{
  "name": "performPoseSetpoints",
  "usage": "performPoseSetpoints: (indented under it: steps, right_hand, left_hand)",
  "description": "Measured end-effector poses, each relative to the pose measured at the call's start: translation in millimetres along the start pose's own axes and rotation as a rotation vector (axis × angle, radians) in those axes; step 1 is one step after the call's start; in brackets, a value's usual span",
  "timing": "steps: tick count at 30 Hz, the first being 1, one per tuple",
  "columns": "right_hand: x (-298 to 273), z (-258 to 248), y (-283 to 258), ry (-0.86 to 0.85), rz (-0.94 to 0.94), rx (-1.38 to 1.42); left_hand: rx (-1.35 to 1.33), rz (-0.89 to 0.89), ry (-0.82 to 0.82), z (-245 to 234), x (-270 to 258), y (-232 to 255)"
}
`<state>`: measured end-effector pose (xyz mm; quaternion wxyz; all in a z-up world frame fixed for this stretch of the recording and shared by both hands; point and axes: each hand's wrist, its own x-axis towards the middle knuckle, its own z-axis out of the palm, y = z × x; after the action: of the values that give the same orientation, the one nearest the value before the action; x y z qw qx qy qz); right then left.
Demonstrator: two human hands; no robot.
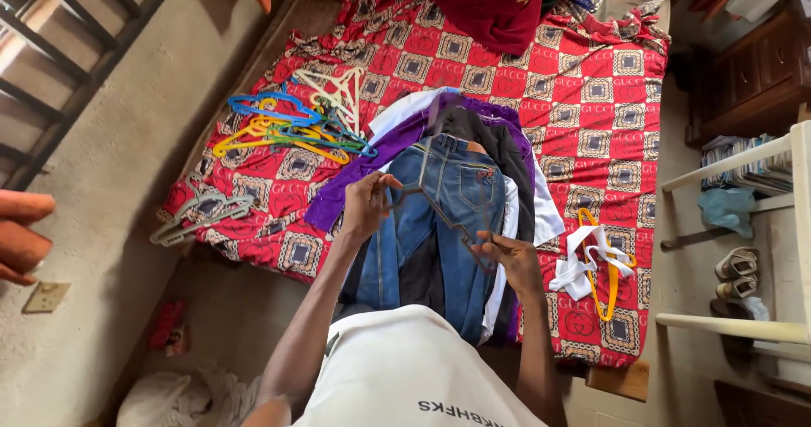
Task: Picking up clothes from a bed, placing them on hangers, and hanging them in a closet.
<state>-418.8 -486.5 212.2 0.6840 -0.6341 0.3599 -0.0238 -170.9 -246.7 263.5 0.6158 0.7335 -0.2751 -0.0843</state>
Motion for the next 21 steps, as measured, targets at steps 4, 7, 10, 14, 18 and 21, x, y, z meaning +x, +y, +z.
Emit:
performPoseSetpoints:
  steps: [4,7,10,14,18,21]
  right_hand:
    - [13,5,14,-0.02,-0.426,0.058]
    - [21,2,9,0.003,-0.423,0.104]
    - [-4,4,-31,-0.467,-0.298,0.648]
    - [2,-24,-19,0.053,-0.27,0.331]
    - [-5,-4,-42,0.234,-0.166,0.109]
    - [2,9,-42,0.17,-0.293,-0.021]
  left_hand:
    - [-0.228,-0.208,-0.13,-7,2,3]
    - [-0.284,-0.215,-0.121,-7,9,-1]
    - [-0.223,-0.147,0.011,-18,18,-7]
    - [-0.258,-0.183,0.098,-42,31,-17]
    - [-0.319,-0.234,0.065,-41,32,-14]
    - [-0.327,-0.245,0.046,-38,29,-15]
